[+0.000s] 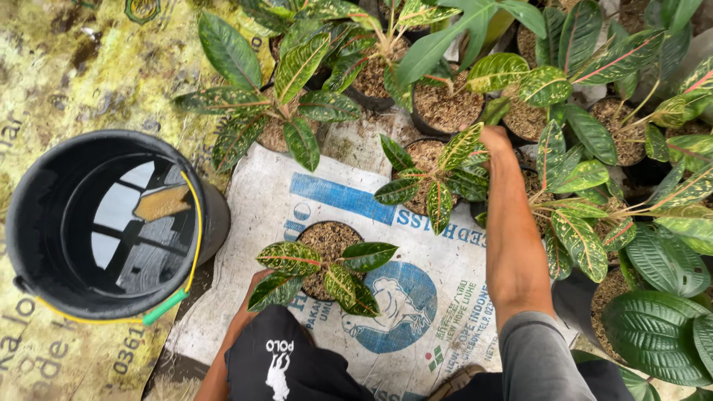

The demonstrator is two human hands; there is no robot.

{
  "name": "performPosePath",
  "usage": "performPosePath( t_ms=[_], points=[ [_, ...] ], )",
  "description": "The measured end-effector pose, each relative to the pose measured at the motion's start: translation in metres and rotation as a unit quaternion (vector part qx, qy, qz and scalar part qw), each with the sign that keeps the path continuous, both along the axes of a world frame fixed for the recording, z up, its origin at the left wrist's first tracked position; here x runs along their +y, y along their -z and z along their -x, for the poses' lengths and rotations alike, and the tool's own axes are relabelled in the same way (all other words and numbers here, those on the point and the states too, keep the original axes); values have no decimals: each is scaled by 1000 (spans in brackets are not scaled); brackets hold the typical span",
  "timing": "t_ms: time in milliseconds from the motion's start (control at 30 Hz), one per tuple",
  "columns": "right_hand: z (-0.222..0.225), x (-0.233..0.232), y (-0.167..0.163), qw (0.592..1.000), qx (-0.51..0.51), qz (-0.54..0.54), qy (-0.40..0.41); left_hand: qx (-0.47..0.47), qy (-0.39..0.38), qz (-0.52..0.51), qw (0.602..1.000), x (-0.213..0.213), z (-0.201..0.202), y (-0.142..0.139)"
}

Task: The person wipes the leaves of potted plants with a wet sponge. They dip the sponge into a bucket of water, then gently clean each leaf on multiple plants before placing them back on the floor.

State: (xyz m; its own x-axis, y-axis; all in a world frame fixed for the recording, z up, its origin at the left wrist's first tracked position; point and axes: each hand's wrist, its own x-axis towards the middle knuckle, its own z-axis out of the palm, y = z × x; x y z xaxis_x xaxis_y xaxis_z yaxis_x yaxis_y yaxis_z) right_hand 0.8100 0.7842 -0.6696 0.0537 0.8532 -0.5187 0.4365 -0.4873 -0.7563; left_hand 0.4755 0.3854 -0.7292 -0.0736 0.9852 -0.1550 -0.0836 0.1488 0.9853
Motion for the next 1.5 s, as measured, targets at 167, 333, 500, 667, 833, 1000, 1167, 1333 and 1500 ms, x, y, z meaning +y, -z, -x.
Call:
performPosePath(
  t_ms=[167, 333, 500, 667, 833, 1000, 1167, 1333, 1500],
  points=[
    [-25, -27, 12, 995, 55, -87, 0, 126, 11, -99, 987, 4, 3, 2],
    [-67, -104, 34, 928, 126, -332, 113, -53, -80, 161, 982, 5, -10, 9],
    [-57, -191, 59, 997, 32, -14, 68, -120, -171, 85, 974, 29, -11, 19],
    [36, -250, 73, 969, 92, 96, -209, -198, -230, 126, 944, 64, -19, 12],
    [123, -262, 46, 944, 328, 42, -13, -162, -216, 47, 962, 102, -23, -15],
    [150, -244, 16, 889, 442, 15, 120, -52, -172, 57, 982, 130, -16, -49],
    [173, -231, 2, 853, 488, -37, 185, 187, -161, -78, 966, 158, -4, -87],
    [203, -224, -17, 836, 471, -33, 280, 118, -138, 116, 977, 167, -1, -117],
    [212, -221, -23, 855, 405, -60, 318, 248, -186, -9, 951, 168, 0, -118]
  ],
)
